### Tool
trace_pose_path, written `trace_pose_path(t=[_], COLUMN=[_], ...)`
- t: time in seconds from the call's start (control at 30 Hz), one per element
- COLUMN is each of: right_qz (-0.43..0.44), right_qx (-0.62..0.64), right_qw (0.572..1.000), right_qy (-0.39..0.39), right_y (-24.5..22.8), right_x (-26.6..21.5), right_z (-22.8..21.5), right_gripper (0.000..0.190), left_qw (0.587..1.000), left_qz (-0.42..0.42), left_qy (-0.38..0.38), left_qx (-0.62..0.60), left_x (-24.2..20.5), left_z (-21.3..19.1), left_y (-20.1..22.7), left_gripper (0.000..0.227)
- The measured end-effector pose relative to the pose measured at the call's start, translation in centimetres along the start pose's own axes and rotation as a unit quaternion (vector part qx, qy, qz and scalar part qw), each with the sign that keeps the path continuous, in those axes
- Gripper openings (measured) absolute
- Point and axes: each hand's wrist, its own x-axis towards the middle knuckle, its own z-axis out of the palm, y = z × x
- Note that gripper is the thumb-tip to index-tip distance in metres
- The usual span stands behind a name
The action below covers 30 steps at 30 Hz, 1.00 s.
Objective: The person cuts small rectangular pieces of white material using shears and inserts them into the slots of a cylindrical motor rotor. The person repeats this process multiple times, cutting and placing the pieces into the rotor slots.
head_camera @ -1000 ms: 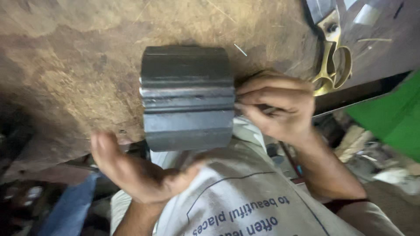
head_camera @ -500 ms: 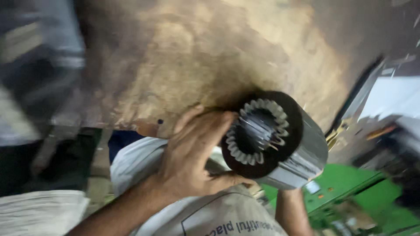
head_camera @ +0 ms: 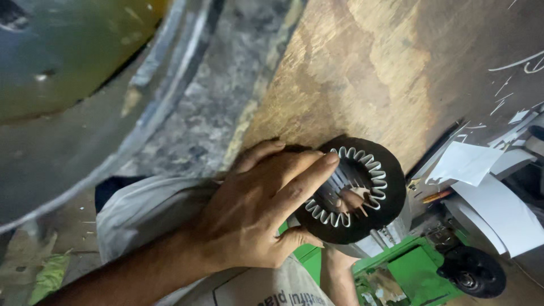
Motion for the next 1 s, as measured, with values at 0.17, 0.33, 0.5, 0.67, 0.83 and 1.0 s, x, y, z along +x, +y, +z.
trace_pose_path(t=[0.17,0.33,0.5,0.67,0.83,1.0], right_qz=[-0.008,-0.026,-0.016,-0.033,-0.080,-0.132], right_qx=[-0.006,0.004,0.010,0.003,0.014,0.087], right_qw=[0.999,0.999,0.999,0.996,0.988,0.977], right_qy=[0.036,0.029,0.030,0.084,0.128,0.140], right_y=[-0.7,0.7,1.8,1.8,1.5,-0.7], right_x=[-0.2,3.3,1.1,-0.3,0.1,1.4], right_z=[0.2,0.2,1.6,1.0,1.3,3.6], right_gripper=[0.037,0.040,0.044,0.047,0.051,0.052], left_qw=[1.000,1.000,0.999,0.997,0.986,0.950], left_qz=[0.000,-0.004,-0.019,-0.029,-0.045,-0.227], left_qy=[0.010,0.000,-0.009,-0.051,-0.116,-0.195], left_qx=[0.001,-0.004,0.029,0.059,0.115,-0.089], left_x=[0.0,0.3,0.4,1.9,2.5,4.7], left_z=[0.5,0.4,-0.1,-0.6,-1.3,-3.7], left_y=[-0.2,0.1,0.5,1.4,2.8,4.4], left_gripper=[0.109,0.108,0.105,0.105,0.111,0.078])
